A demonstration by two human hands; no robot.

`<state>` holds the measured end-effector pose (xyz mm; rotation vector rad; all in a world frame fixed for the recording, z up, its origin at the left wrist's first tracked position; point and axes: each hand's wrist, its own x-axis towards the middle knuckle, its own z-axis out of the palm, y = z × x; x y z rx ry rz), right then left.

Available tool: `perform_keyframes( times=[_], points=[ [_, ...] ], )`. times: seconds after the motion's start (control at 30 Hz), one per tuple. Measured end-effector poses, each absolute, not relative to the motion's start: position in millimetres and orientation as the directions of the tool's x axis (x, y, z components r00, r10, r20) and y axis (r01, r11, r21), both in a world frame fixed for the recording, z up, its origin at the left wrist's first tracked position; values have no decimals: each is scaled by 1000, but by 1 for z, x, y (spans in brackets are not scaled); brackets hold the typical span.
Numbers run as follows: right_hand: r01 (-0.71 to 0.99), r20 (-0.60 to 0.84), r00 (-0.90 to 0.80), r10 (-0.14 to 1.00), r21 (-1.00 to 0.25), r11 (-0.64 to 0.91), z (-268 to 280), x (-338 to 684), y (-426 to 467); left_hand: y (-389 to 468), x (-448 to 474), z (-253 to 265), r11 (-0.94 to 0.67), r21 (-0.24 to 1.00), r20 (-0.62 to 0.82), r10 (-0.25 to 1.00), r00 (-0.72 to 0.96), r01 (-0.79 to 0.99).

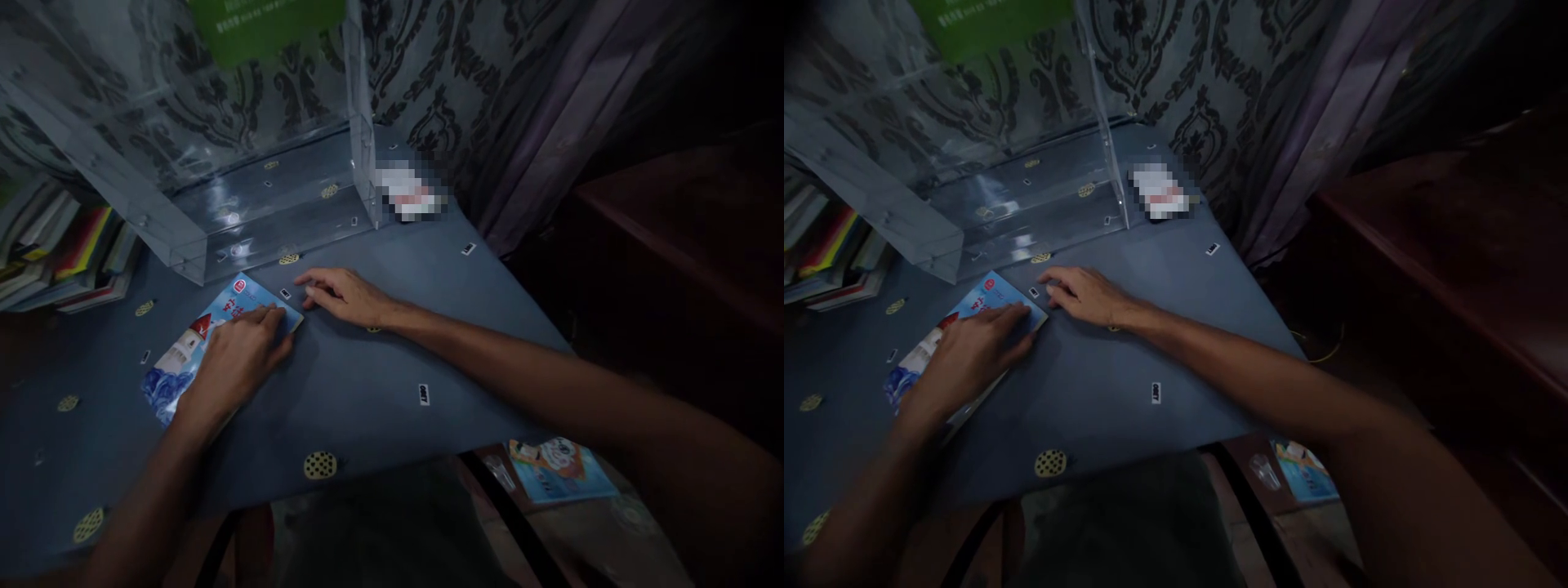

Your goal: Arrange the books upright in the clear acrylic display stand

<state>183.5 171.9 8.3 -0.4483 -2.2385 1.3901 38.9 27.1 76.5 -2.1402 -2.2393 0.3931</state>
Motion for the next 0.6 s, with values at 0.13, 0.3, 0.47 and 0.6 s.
perform_keyframes(
  times=[0.13,0.3,0.47,0.6],
  points=[
    [-9,242,-850,468,-894,447,8,184,171,27,35,77,28,-165,-167,984,-56,986],
    [-36,261,-854,451,-893,448,6,183,170,26,36,79,36,-173,-180,981,-68,984],
    [-36,258,-848,463,-900,434,4,181,169,25,37,80,30,-184,-167,984,-61,982],
    [-49,262,-850,457,-903,428,4,181,169,25,36,80,32,-181,-179,982,-65,983]
  ],
)
